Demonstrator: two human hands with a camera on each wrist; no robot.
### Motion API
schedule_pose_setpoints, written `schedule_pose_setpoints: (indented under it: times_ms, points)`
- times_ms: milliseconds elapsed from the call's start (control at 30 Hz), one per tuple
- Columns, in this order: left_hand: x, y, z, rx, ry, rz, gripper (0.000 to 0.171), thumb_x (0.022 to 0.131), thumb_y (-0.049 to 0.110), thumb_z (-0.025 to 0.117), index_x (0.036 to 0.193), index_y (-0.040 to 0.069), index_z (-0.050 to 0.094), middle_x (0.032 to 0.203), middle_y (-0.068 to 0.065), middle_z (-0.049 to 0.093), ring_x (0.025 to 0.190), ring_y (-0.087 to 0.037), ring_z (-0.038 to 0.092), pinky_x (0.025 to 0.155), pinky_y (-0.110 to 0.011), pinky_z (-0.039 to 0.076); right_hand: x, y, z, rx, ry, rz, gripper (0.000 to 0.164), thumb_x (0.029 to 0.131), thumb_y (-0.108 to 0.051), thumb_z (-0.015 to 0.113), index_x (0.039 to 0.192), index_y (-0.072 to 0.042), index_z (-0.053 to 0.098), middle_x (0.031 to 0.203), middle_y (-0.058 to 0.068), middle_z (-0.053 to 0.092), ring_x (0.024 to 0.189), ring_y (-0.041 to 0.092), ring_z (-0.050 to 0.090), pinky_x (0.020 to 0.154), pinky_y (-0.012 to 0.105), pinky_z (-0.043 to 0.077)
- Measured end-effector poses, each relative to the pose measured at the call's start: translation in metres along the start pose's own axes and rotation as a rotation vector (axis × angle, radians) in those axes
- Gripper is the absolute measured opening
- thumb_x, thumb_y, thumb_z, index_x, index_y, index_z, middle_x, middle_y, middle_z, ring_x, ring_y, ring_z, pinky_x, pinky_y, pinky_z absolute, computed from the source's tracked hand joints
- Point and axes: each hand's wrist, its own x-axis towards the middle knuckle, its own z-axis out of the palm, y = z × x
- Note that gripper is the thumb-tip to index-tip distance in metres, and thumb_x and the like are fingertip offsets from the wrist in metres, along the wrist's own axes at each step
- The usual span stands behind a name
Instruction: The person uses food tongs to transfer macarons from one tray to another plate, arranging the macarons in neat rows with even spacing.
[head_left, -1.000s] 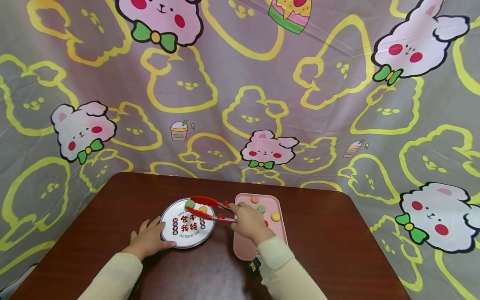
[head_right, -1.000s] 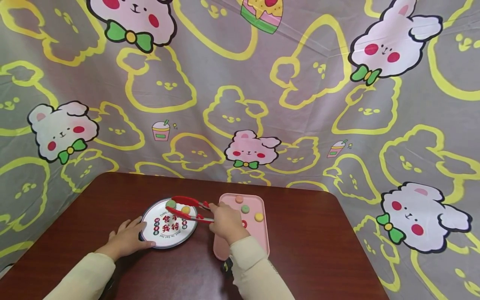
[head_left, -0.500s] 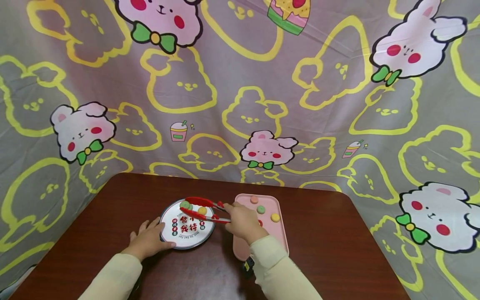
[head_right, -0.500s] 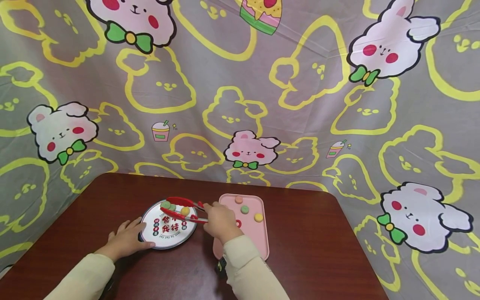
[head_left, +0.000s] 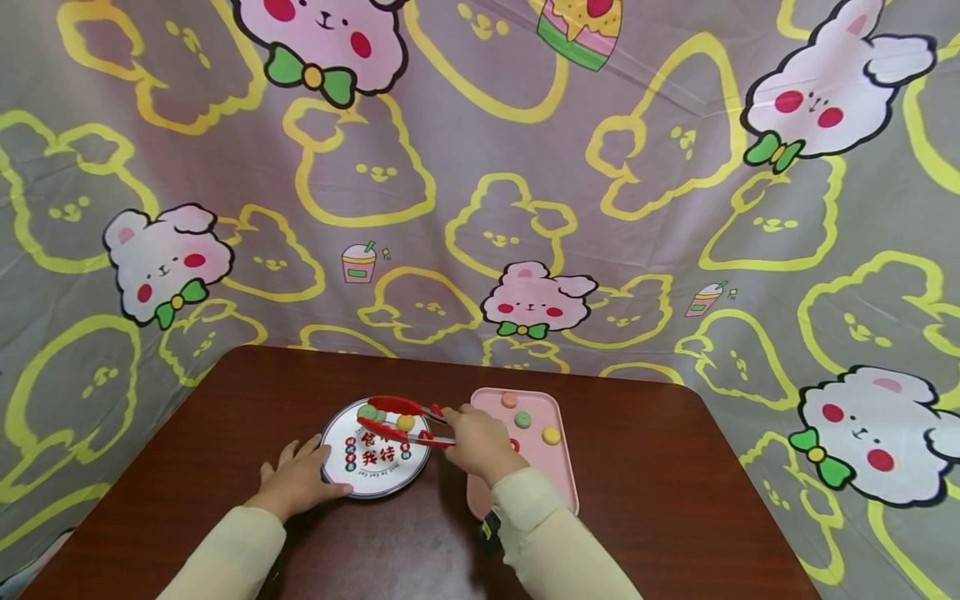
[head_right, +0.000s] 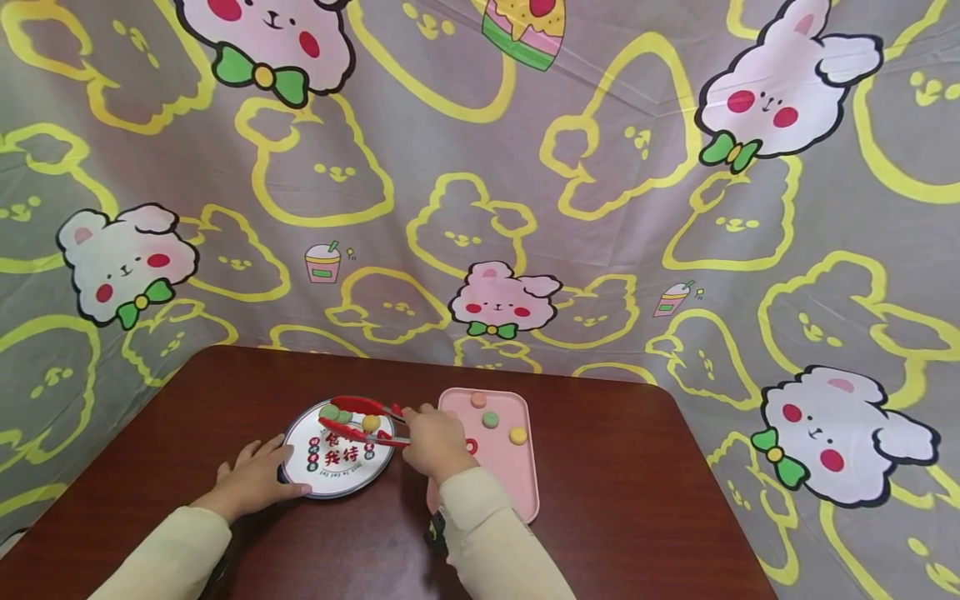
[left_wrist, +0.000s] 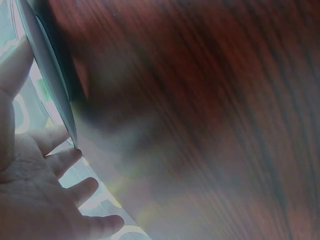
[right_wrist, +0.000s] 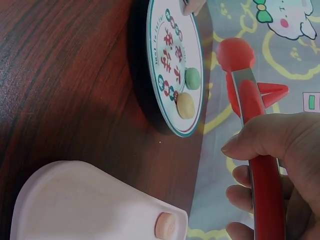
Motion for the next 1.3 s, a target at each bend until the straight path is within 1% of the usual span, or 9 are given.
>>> schedule_pose_setpoints:
  times_ms: [200, 333, 567, 767, 933, 1100, 1300]
  points:
    - [0.001, -0.001, 0.0, -0.004, -0.007, -0.005, 0.103, 0.068, 0.062, 0.076, 0.138, -0.007, 0.045, 0.147, -0.033, 0.03, 0.133, -0.056, 0.015, 0.099, -0.077, 0.009, 0.003, -0.004, 0.002, -0.022, -0.004, 0.002, 0.054, 0.077, -0.024, 0.074, 0.129, -0.017, 0.061, 0.101, 0.003, 0.063, 0.086, 0.021, 0.062, 0.061, 0.038, 0.05]
    - [0.001, -0.001, 0.0, -0.006, -0.017, -0.011, 0.102, 0.068, 0.06, 0.077, 0.138, -0.007, 0.045, 0.147, -0.032, 0.029, 0.133, -0.055, 0.014, 0.1, -0.076, 0.008, 0.005, -0.005, 0.005, -0.017, -0.015, 0.011, 0.055, 0.076, -0.024, 0.074, 0.13, -0.017, 0.062, 0.101, 0.004, 0.064, 0.084, 0.022, 0.061, 0.06, 0.037, 0.05]
    - [0.002, 0.001, -0.001, 0.01, -0.013, -0.018, 0.101, 0.068, 0.061, 0.077, 0.137, -0.007, 0.046, 0.147, -0.033, 0.029, 0.133, -0.056, 0.015, 0.1, -0.077, 0.008, 0.007, -0.005, 0.009, -0.03, -0.038, 0.025, 0.056, 0.077, -0.024, 0.074, 0.131, -0.018, 0.061, 0.105, 0.004, 0.064, 0.086, 0.022, 0.062, 0.063, 0.037, 0.05]
    - [0.002, 0.001, -0.001, 0.013, -0.012, -0.015, 0.101, 0.068, 0.061, 0.076, 0.137, -0.006, 0.046, 0.147, -0.032, 0.029, 0.133, -0.056, 0.015, 0.1, -0.077, 0.009, 0.009, -0.005, 0.012, -0.047, -0.043, 0.024, 0.055, 0.076, -0.025, 0.074, 0.13, -0.018, 0.062, 0.102, 0.004, 0.064, 0.087, 0.02, 0.062, 0.063, 0.038, 0.051]
    - [0.002, 0.001, -0.001, 0.005, -0.014, -0.011, 0.101, 0.069, 0.061, 0.076, 0.137, -0.007, 0.046, 0.147, -0.032, 0.029, 0.133, -0.056, 0.015, 0.1, -0.077, 0.008, 0.007, -0.006, 0.016, -0.033, -0.033, 0.027, 0.054, 0.075, -0.024, 0.074, 0.127, -0.019, 0.063, 0.1, 0.004, 0.064, 0.085, 0.02, 0.062, 0.06, 0.039, 0.05]
    - [0.002, 0.002, 0.0, -0.001, -0.02, -0.014, 0.101, 0.069, 0.061, 0.076, 0.137, -0.006, 0.046, 0.148, -0.032, 0.029, 0.134, -0.056, 0.014, 0.1, -0.077, 0.008, 0.005, -0.007, 0.017, -0.036, -0.016, 0.011, 0.051, 0.074, -0.023, 0.074, 0.124, -0.018, 0.064, 0.096, 0.004, 0.063, 0.084, 0.02, 0.063, 0.058, 0.039, 0.05]
    - [0.001, 0.002, -0.001, -0.005, -0.022, -0.02, 0.102, 0.068, 0.061, 0.077, 0.137, -0.007, 0.046, 0.148, -0.033, 0.028, 0.133, -0.056, 0.014, 0.1, -0.077, 0.007, 0.008, -0.012, 0.018, -0.059, -0.002, -0.014, 0.052, 0.074, -0.024, 0.074, 0.124, -0.015, 0.064, 0.098, 0.005, 0.065, 0.092, 0.021, 0.063, 0.065, 0.037, 0.051]
